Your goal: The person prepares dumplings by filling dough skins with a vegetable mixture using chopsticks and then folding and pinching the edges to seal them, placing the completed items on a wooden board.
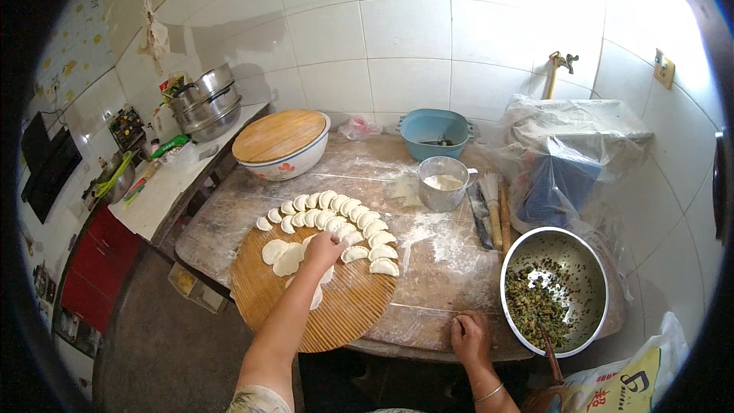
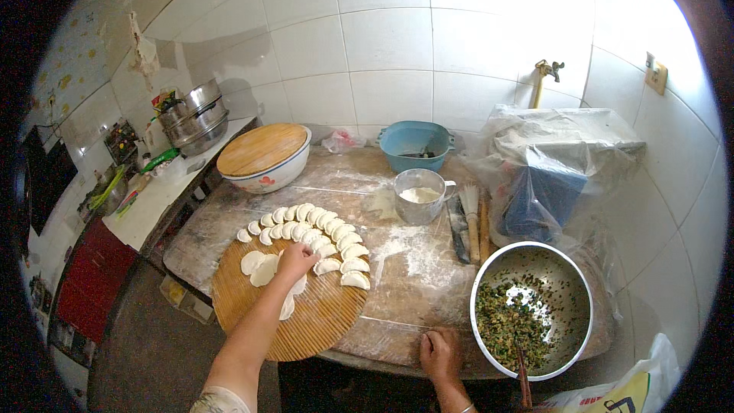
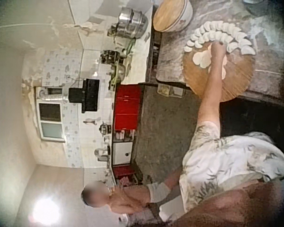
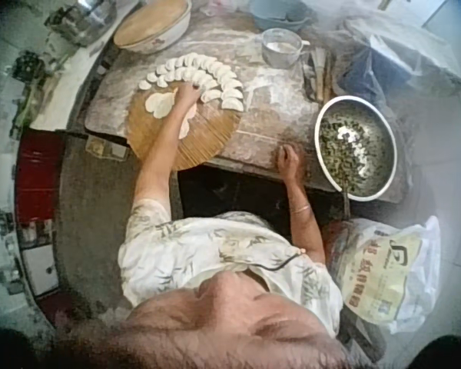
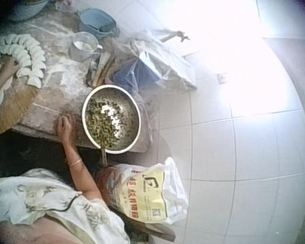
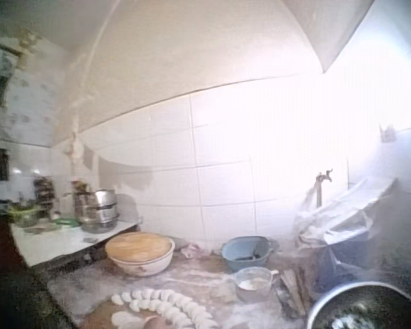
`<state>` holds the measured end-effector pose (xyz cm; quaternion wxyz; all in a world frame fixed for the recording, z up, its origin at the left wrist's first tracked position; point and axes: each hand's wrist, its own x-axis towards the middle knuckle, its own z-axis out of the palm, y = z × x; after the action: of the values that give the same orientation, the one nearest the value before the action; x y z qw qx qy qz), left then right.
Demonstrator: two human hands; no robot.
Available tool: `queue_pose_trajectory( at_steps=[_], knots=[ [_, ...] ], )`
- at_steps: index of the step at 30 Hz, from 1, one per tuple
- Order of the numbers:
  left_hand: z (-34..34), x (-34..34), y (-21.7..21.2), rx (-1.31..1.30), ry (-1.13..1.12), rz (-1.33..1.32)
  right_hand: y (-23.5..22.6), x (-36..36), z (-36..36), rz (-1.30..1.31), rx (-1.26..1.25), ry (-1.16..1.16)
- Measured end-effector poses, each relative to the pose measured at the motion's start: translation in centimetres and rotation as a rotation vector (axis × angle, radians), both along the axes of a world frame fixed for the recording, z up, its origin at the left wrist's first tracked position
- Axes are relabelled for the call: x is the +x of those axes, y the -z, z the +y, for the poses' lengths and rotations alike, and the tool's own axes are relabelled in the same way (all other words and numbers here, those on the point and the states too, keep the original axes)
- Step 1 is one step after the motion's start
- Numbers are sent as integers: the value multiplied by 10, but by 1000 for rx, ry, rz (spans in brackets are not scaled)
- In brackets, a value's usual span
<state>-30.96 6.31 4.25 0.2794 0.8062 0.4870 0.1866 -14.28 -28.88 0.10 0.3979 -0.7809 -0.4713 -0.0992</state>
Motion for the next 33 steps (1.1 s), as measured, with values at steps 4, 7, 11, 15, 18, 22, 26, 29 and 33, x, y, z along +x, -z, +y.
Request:
queue_pose_trajectory(
  at_steps=[4, 7, 11, 15, 18, 22, 26, 29, 33],
  knots=[
    [12, 8, 16, 139, 59, 91, 0, -3, -2, 27, -20, 25],
    [23, 3, 16, 120, 77, 101, -5, -2, 2, -29, -40, 0],
    [18, 12, 3, 234, 143, 15, 3, 2, 0, -17, -23, 5],
    [11, 32, -8, 257, 257, 245, -2, 0, -1, -15, -42, 14],
    [10, 41, -6, 252, 268, 324, 0, 0, 0, -10, -28, 19],
    [31, 32, 1, 131, 332, 103, -3, -2, 0, -2, -33, 22],
    [77, -21, 0, 209, 16, -175, 1, -3, 1, 20, 15, -4],
    [80, -59, -6, 213, -31, -25, 3, -4, 0, 48, 45, 19],
    [57, -78, -10, 65, 81, 134, -1, -3, -1, -12, 3, 8]
  ],
)
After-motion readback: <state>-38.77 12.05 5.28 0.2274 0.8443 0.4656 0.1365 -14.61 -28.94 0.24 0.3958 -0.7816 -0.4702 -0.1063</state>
